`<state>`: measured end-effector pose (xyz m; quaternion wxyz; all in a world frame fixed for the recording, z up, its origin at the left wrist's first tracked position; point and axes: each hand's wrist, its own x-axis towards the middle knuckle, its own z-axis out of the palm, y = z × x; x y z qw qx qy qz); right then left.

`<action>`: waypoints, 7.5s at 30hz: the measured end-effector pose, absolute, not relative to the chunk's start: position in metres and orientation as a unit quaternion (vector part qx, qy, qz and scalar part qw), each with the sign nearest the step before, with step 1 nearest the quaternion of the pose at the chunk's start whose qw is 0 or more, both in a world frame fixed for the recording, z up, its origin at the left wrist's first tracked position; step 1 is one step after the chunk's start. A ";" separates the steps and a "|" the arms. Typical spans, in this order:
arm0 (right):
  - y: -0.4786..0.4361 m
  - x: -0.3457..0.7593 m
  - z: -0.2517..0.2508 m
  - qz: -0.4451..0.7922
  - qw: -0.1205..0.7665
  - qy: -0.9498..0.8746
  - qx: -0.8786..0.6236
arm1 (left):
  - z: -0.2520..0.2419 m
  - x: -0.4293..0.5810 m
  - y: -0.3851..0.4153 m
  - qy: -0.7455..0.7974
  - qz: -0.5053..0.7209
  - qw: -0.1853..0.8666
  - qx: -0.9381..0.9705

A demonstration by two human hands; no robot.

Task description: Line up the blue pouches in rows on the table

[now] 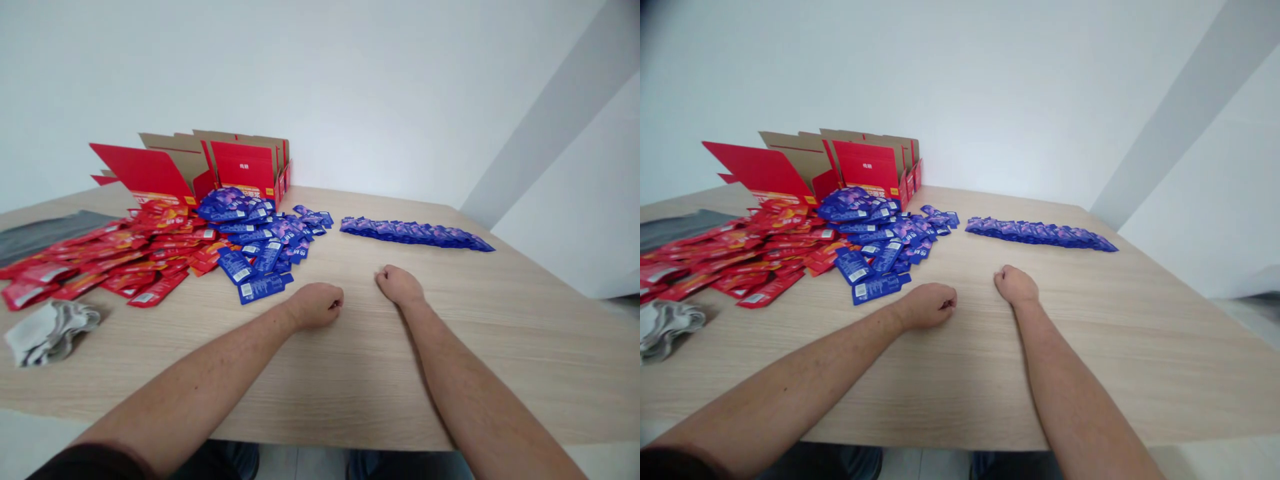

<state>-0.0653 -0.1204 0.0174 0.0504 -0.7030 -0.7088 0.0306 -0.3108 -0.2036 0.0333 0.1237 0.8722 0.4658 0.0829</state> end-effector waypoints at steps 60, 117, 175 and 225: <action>-0.102 -0.027 0.001 0.073 0.131 -0.749 -0.645 | 0.044 -0.325 -0.199 0.473 0.104 0.071 0.872; -0.107 -0.042 0.011 0.090 0.132 -0.749 -0.642 | 0.048 -0.391 -0.229 0.753 0.069 -0.071 0.651; -0.186 -0.121 0.041 0.694 0.235 -0.563 -0.382 | 0.043 -0.316 -0.226 0.598 0.190 0.126 0.768; -0.163 -0.054 0.062 0.097 0.320 -0.828 -0.451 | 0.051 -0.361 -0.206 0.708 0.068 0.010 0.703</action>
